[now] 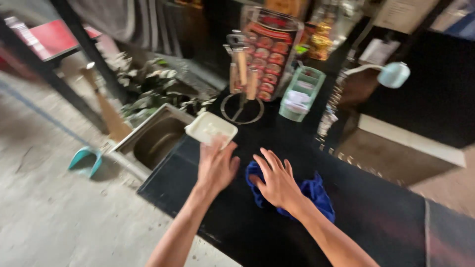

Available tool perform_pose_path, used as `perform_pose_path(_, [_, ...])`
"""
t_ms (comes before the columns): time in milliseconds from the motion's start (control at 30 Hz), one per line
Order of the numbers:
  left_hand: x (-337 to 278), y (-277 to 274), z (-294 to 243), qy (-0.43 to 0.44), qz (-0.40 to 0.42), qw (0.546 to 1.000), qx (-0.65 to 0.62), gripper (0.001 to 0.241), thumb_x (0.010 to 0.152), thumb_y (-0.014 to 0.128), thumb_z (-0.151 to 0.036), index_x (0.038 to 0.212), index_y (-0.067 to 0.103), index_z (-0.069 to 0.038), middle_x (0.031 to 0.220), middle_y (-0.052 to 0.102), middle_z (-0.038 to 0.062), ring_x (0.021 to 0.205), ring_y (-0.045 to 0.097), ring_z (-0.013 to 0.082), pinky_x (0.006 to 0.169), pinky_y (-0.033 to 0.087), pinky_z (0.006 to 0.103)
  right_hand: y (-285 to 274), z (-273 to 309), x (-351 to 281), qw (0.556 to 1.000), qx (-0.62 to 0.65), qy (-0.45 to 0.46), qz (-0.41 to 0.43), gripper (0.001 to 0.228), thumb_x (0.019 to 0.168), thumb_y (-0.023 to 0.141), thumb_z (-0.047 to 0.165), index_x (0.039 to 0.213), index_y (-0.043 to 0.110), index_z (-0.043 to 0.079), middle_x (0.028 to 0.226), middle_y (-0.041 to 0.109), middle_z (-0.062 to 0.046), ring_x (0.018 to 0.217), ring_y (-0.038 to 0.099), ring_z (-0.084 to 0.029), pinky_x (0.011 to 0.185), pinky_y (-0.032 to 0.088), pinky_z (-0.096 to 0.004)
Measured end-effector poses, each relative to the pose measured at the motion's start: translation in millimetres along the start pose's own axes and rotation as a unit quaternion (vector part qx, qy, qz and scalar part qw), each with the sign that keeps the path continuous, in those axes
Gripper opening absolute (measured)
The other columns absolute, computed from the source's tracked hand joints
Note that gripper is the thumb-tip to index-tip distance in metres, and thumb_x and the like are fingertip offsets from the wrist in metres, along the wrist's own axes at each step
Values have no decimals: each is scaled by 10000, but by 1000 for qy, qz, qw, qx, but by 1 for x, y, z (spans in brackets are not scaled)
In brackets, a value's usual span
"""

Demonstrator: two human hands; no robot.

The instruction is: Cleaning the bar counter surface and wiping down various plastic storage containers and organizers using a damp cloth.

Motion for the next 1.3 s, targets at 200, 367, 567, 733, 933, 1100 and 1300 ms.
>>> perform_pose_path(200, [16,39,59,-114,139,971,158,494,916,639,-377,1387,606,-232,1515,519,92,1368,486,336,1036,383,597,-4,-66,-87,995,43,-58,-63,655,987,608,434,1491,458,43,1605,370,-175,1524,281,-322,1212,259,-548])
perform_pose_path(367, [30,20,-35,-34,78,991,100,519,818,720,-372,1289,672,-159,1404,573,146,1345,468,386,996,414,611,-28,-67,-130,993,8,-89,-81,561,988,618,379,1459,545,83,1580,462,-126,1530,309,-303,1228,213,-538])
perform_pose_path(567, [-16,112,-170,145,246,926,-247,479,971,662,-342,1362,605,-70,1474,552,149,1443,443,309,1186,375,479,-9,-101,-154,998,44,-52,-9,557,976,668,329,1442,539,52,1568,449,-148,1518,289,-313,1218,167,-555])
perform_pose_path(733, [-26,151,-244,264,329,878,-225,597,1039,596,-287,1535,411,-11,1614,392,192,1533,274,351,1211,176,525,-41,-139,-192,995,56,39,-75,503,944,653,256,1403,577,64,1541,507,-111,1514,329,-279,1229,210,-541])
perform_pose_path(933, [-47,170,-322,325,382,822,-269,708,867,721,-205,1486,418,-43,1588,352,195,1510,239,373,1188,178,534,-65,-168,-276,988,9,89,-125,276,896,643,162,1159,719,131,1376,649,-79,1411,484,-287,1166,318,-521])
perform_pose_path(1100, [-47,152,-401,296,316,832,-347,570,735,744,0,1285,669,-132,1363,583,144,1294,520,368,1070,446,458,-125,-208,-377,891,201,265,-309,197,977,633,113,1151,719,83,1110,754,-87,1014,730,-224,866,582,-360])
perform_pose_path(1300, [-33,145,-548,127,384,775,-485,242,883,706,-5,1108,735,-88,890,748,47,847,679,149,755,568,297,-185,-264,-509,657,481,254,-522,276,1003,577,186,1212,666,29,1017,708,-84,908,623,-181,820,503,-321])
Point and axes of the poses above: each hand's wrist, its own x-axis towards the middle knuckle, its own y-axis out of the palm, z = x × y, the point moved 8 cm from there along x, towards the middle knuckle
